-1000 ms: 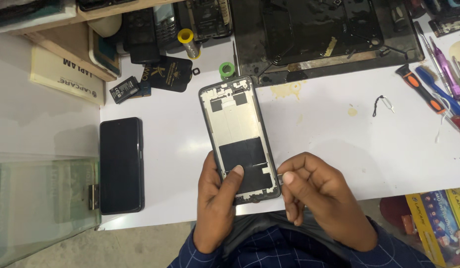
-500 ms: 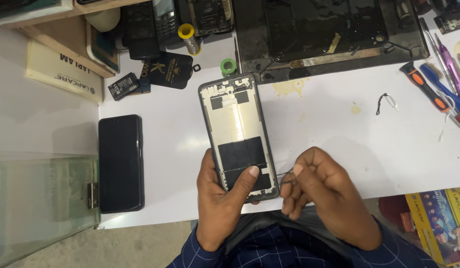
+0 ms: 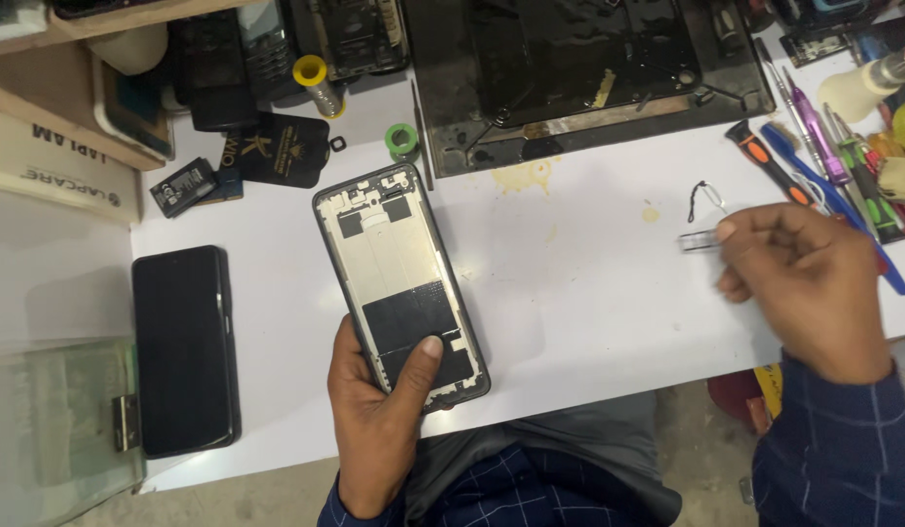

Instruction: The person pries open the back cover of a blue smartphone using a pry tool, removes the back panel and a small internal frame, then uses a screwdriver to unscrew components from the exposed battery compartment on the workbench.

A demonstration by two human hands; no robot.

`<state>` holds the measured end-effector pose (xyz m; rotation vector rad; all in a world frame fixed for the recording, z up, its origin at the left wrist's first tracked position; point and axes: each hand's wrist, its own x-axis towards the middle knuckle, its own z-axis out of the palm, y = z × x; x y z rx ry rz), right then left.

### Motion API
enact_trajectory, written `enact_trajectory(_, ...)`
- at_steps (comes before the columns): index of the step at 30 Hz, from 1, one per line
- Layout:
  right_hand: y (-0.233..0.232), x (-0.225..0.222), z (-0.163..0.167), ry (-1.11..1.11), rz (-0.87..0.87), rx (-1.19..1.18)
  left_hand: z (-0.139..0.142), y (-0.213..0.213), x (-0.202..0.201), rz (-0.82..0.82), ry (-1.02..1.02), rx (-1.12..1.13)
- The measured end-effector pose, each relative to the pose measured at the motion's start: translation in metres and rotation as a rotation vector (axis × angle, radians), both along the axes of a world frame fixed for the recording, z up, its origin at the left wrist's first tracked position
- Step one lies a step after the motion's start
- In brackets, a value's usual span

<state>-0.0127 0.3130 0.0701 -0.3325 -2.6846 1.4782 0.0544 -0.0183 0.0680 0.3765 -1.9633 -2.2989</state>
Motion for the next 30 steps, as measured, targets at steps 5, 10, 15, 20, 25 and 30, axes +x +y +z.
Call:
enact_trajectory(5, 0.012, -0.011, 0.003, 0.02, -0.055, 0.15, -0.008, 0.0, 0.001, 0.004, -0.014, 0.039)
enact_trajectory(10, 0.008, -0.02, 0.006, 0.182, -0.03, 0.555, -0.013, 0.001, -0.001, 0.001, 0.0, 0.015)
enact_trajectory(15, 0.011, -0.042, -0.009, 0.193, 0.097, 0.649, -0.014, 0.001, -0.001, -0.011, -0.015, 0.003)
enact_trajectory(20, 0.028, -0.035, -0.014, 0.25, 0.011, 0.574, -0.014, -0.001, 0.0, -0.01, 0.008, 0.024)
enact_trajectory(25, 0.027, -0.025, -0.014, 0.207, -0.02, 0.39, -0.012, -0.004, -0.002, -0.039, 0.008, 0.021)
enact_trajectory(30, -0.014, 0.008, -0.006, 0.085, -0.039, 0.113, -0.011, 0.0, -0.005, -0.07, -0.018, 0.21)
